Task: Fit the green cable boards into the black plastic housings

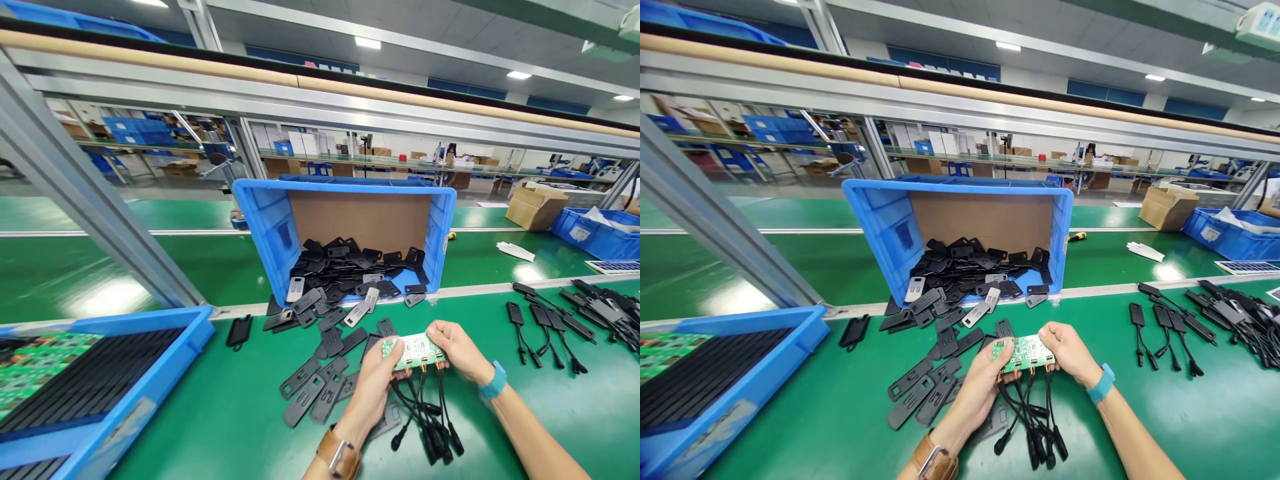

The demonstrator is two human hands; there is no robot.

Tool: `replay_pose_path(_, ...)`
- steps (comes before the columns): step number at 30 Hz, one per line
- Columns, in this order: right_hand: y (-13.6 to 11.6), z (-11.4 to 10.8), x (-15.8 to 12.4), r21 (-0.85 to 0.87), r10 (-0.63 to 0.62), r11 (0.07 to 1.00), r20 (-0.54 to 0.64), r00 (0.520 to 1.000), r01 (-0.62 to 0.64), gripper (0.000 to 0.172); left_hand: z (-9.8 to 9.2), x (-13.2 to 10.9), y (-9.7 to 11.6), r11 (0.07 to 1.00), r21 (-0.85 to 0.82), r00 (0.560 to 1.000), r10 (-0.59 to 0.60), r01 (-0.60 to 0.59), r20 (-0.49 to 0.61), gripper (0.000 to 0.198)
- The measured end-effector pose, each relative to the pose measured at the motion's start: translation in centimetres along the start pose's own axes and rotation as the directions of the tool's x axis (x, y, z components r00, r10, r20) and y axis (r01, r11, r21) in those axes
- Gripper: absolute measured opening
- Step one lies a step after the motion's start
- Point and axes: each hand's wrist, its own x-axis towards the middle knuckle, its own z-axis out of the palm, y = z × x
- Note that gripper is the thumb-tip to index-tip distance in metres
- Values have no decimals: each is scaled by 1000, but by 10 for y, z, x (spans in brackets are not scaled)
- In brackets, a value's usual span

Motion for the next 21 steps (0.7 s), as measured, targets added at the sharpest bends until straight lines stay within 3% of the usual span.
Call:
replay_pose_path(3, -1, 10, -1, 32, 11, 999, -9, 1000, -10, 54, 6, -6, 0, 982, -147, 992, -117, 121, 36, 46)
replay_pose_path(7, 0, 15, 0, -61, 26, 998, -114, 993, -33, 59, 7, -7, 0, 985, -146, 994, -99, 92, -41, 43)
replay_pose_path(11, 1, 19, 1, -270, -154, 960, -262, 953, 81, 59, 10, -7, -2, 987, -129, 993, -100, 92, -62, 42)
replay_pose_path(13, 0, 21, 1, -326, -209, 939, -283, 936, 111, 57, 11, -8, -3, 986, -132, 993, -106, 100, -42, 42)
replay_pose_path(17, 0, 24, 2, -190, -156, 976, -250, 956, 109, 56, 14, -11, -1, 978, -168, 991, -129, 124, -24, 41)
replay_pose_path(21, 2, 29, 3, 73, 19, 997, -225, 974, -2, 57, 18, -12, -5, 960, -244, 988, -151, 140, -28, 40)
